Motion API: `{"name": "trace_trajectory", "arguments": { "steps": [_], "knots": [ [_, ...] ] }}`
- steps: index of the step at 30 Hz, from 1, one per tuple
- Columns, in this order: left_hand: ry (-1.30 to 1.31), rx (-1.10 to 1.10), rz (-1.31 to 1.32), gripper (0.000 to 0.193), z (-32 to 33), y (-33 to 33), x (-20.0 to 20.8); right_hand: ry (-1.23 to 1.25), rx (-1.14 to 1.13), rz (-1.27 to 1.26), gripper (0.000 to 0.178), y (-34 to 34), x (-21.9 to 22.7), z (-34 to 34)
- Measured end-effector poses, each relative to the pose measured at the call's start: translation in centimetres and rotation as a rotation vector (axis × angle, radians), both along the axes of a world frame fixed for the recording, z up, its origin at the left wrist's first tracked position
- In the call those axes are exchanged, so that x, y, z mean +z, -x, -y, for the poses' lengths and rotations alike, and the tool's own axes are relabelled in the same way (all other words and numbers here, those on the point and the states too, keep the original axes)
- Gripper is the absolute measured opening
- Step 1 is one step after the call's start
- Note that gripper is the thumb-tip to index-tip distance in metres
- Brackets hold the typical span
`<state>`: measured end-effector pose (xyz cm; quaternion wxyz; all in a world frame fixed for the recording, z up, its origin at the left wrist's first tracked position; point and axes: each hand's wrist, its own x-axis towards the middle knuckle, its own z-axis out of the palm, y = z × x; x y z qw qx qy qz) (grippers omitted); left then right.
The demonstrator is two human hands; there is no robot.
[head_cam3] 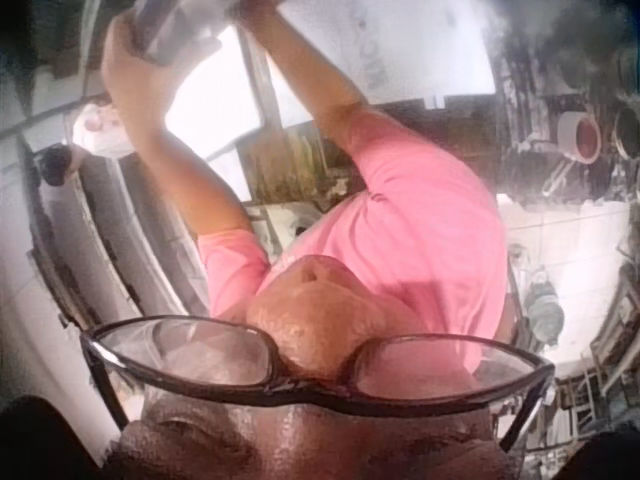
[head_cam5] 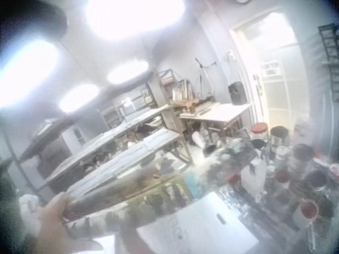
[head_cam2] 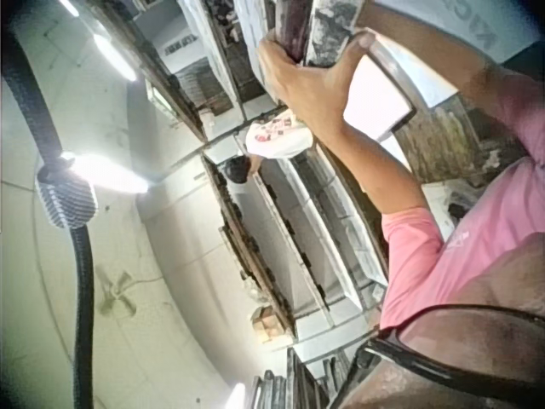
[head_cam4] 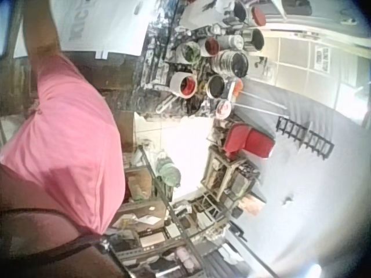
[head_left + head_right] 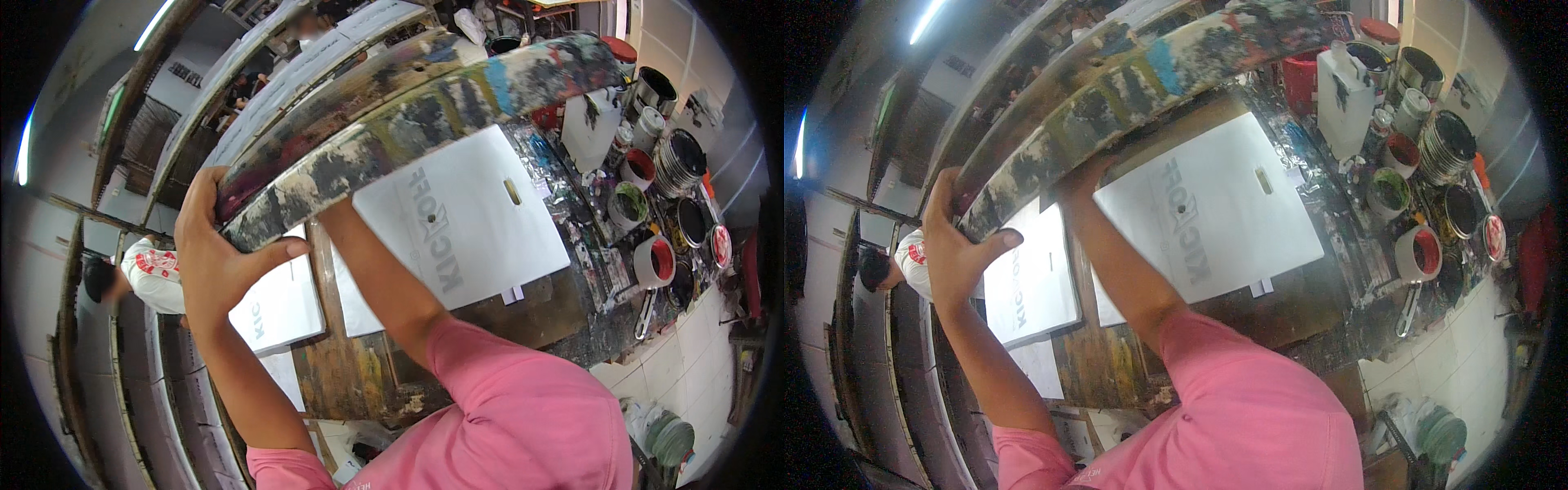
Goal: The person screen prints logos onto white plastic bags by placing each bag under a hinged screen, applying black ink with a squeegee, and lifting the screen before setting the finished bag aside.
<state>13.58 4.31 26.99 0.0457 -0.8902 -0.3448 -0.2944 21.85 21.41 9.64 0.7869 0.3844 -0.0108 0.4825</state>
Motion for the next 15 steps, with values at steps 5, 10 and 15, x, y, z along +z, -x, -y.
{"name": "trace_trajectory", "arguments": {
  "steps": [5,10,15],
  "knots": [
    [0.039,0.012,0.0,0.088,-0.4,1.3,0.2,0.537,0.042,0.051,0.082,6.4,6.5,14.2],
    [-0.006,-0.008,0.029,0.086,-0.6,0.8,0.2,0.566,-0.013,0.028,0.077,1.7,6.2,11.0],
    [-0.012,0.0,0.016,0.09,-0.7,0.9,0.5,0.35,0.018,0.068,0.079,-3.8,1.2,1.6]
  ]
}}
